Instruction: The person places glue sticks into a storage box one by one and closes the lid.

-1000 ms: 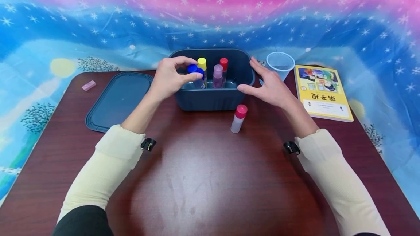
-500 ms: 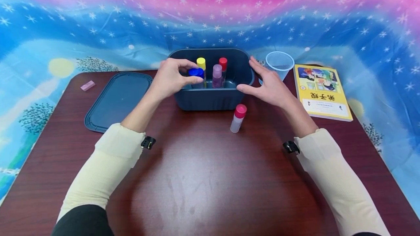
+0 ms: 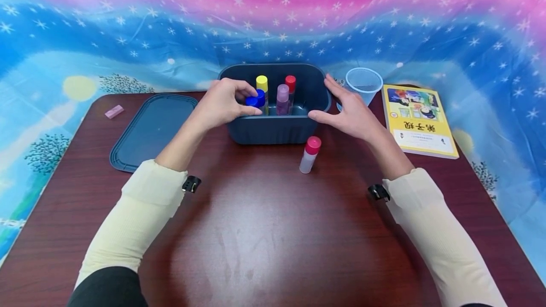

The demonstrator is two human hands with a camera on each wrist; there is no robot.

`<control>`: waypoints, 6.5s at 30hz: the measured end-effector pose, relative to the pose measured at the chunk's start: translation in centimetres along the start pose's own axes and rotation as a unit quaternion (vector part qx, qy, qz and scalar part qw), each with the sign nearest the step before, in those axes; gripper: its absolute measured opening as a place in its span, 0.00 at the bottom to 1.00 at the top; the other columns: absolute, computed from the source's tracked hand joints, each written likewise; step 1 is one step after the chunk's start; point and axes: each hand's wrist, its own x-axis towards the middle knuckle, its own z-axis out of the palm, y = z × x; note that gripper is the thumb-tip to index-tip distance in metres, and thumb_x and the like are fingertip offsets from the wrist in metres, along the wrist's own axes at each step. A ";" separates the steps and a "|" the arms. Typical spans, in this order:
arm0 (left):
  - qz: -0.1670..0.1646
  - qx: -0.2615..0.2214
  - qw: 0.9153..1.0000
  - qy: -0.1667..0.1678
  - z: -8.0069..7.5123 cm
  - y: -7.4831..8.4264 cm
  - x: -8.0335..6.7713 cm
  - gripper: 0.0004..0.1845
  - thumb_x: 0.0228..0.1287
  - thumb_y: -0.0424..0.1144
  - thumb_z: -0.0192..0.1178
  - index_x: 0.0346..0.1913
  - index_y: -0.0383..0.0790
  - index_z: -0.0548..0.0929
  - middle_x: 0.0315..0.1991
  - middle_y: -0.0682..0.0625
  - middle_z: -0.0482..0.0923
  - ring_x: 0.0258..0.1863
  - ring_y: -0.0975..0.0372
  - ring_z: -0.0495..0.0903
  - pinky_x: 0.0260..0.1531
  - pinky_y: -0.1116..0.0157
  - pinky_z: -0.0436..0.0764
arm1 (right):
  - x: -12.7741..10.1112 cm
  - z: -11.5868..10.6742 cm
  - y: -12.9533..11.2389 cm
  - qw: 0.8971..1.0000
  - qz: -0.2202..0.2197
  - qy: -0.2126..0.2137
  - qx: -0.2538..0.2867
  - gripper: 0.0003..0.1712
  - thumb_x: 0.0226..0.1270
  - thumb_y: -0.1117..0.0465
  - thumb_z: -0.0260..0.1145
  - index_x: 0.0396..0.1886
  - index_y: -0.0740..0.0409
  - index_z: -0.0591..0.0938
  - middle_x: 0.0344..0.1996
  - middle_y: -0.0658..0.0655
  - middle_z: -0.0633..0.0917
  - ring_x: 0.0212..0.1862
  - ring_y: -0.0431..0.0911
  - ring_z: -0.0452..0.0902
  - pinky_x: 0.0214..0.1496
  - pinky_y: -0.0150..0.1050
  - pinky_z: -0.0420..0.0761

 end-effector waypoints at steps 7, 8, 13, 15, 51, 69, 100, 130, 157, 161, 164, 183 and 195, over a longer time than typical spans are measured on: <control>0.012 0.033 0.999 -0.019 0.0 0.1 0.2 0.22 0.58 0.42 0.76 0.53 0.35 0.86 0.50 0.43 0.85 0.49 0.54 0.82 0.50 0.57 0.83 | 0.0 0.1 0.0 1.000 0.001 0.002 0.002 0.56 0.65 0.33 0.67 0.83 0.51 0.52 0.81 0.45 0.49 0.81 0.49 0.43 0.74 0.60 0.61; 0.014 0.035 0.999 -0.020 0.0 0.1 0.2 0.22 0.59 0.42 0.76 0.53 0.35 0.86 0.50 0.43 0.85 0.49 0.54 0.82 0.50 0.57 0.83 | 0.0 0.1 0.0 1.000 0.000 0.003 0.002 0.56 0.65 0.33 0.67 0.83 0.51 0.52 0.81 0.45 0.49 0.81 0.49 0.43 0.74 0.60 0.62; 0.018 0.040 0.999 -0.027 -0.1 0.1 0.2 0.21 0.60 0.41 0.75 0.53 0.34 0.86 0.50 0.42 0.86 0.50 0.53 0.84 0.53 0.56 0.83 | 0.0 0.1 0.0 1.000 0.000 0.006 0.001 0.57 0.64 0.33 0.67 0.82 0.51 0.53 0.81 0.46 0.50 0.81 0.49 0.44 0.73 0.59 0.63; 0.019 0.039 0.999 -0.027 -0.1 0.1 0.2 0.21 0.60 0.41 0.75 0.53 0.34 0.86 0.50 0.42 0.85 0.50 0.53 0.84 0.53 0.56 0.83 | 0.0 0.1 0.0 1.000 -0.001 0.006 0.001 0.57 0.64 0.33 0.67 0.82 0.51 0.53 0.81 0.46 0.50 0.81 0.50 0.44 0.73 0.60 0.63; 0.113 -0.072 0.991 0.018 -0.4 1.9 -1.6 0.18 0.60 0.42 0.76 0.51 0.40 0.87 0.45 0.49 0.86 0.46 0.60 0.83 0.46 0.60 0.83 | 0.0 0.0 -0.1 1.000 0.006 0.004 0.002 0.56 0.65 0.34 0.67 0.83 0.50 0.52 0.81 0.46 0.49 0.81 0.49 0.44 0.73 0.60 0.64; 0.193 -0.207 0.955 -0.093 3.6 4.4 -2.6 0.20 0.60 0.36 0.75 0.55 0.36 0.86 0.51 0.49 0.86 0.50 0.61 0.85 0.50 0.63 0.84 | 0.0 0.0 -0.1 1.000 -0.003 0.010 0.003 0.57 0.64 0.33 0.68 0.82 0.51 0.53 0.81 0.47 0.50 0.81 0.48 0.44 0.73 0.60 0.63; 0.184 -0.196 0.956 -0.116 10.2 3.7 -1.4 0.26 0.60 0.39 0.75 0.61 0.41 0.84 0.54 0.51 0.84 0.51 0.65 0.81 0.50 0.67 0.83 | 0.0 0.1 0.1 1.000 -0.009 0.015 0.002 0.57 0.64 0.34 0.68 0.82 0.53 0.54 0.81 0.48 0.51 0.80 0.49 0.45 0.74 0.61 0.61; 0.166 -0.256 0.952 -0.021 3.8 3.3 -2.3 0.20 0.62 0.34 0.73 0.57 0.36 0.85 0.46 0.48 0.86 0.46 0.58 0.85 0.49 0.55 0.85 | 0.1 0.1 0.0 1.000 -0.001 0.009 0.005 0.57 0.64 0.33 0.68 0.82 0.51 0.53 0.81 0.45 0.50 0.80 0.49 0.45 0.72 0.61 0.64; 0.141 -0.494 0.849 0.121 0.8 2.3 -1.8 0.14 0.63 0.24 0.66 0.52 0.31 0.85 0.49 0.38 0.85 0.47 0.48 0.86 0.44 0.55 0.87 | 0.2 0.1 -0.1 1.000 -0.002 0.004 0.007 0.57 0.64 0.33 0.68 0.82 0.51 0.52 0.81 0.45 0.49 0.81 0.48 0.43 0.73 0.59 0.63; 0.142 -0.505 0.840 0.137 0.7 2.5 -1.6 0.14 0.62 0.23 0.66 0.51 0.33 0.85 0.47 0.38 0.85 0.45 0.49 0.86 0.43 0.56 0.87 | 0.2 0.1 -0.1 1.000 0.000 0.006 0.006 0.57 0.64 0.33 0.68 0.82 0.51 0.52 0.81 0.44 0.49 0.81 0.47 0.43 0.72 0.59 0.64; 0.138 -0.509 0.837 0.144 0.9 2.5 -1.3 0.14 0.62 0.22 0.66 0.50 0.33 0.86 0.47 0.38 0.85 0.45 0.49 0.86 0.43 0.57 0.87 | 0.1 0.2 -0.1 1.000 0.001 0.006 0.007 0.57 0.65 0.34 0.68 0.82 0.50 0.52 0.81 0.44 0.49 0.81 0.47 0.43 0.72 0.59 0.65; 0.166 -0.296 0.930 0.141 2.7 3.3 0.3 0.20 0.62 0.33 0.72 0.56 0.33 0.82 0.48 0.45 0.86 0.47 0.58 0.85 0.51 0.59 0.84 | 0.0 0.3 0.1 1.000 -0.004 0.010 0.016 0.56 0.65 0.35 0.68 0.82 0.52 0.53 0.81 0.47 0.50 0.81 0.48 0.43 0.74 0.60 0.62; 0.116 -0.208 0.971 0.029 3.7 4.4 1.6 0.20 0.64 0.38 0.71 0.57 0.38 0.82 0.48 0.49 0.84 0.46 0.63 0.83 0.46 0.64 0.83 | -0.1 0.5 0.4 1.000 -0.006 0.010 0.020 0.56 0.65 0.35 0.68 0.82 0.53 0.53 0.81 0.47 0.50 0.80 0.47 0.44 0.74 0.59 0.62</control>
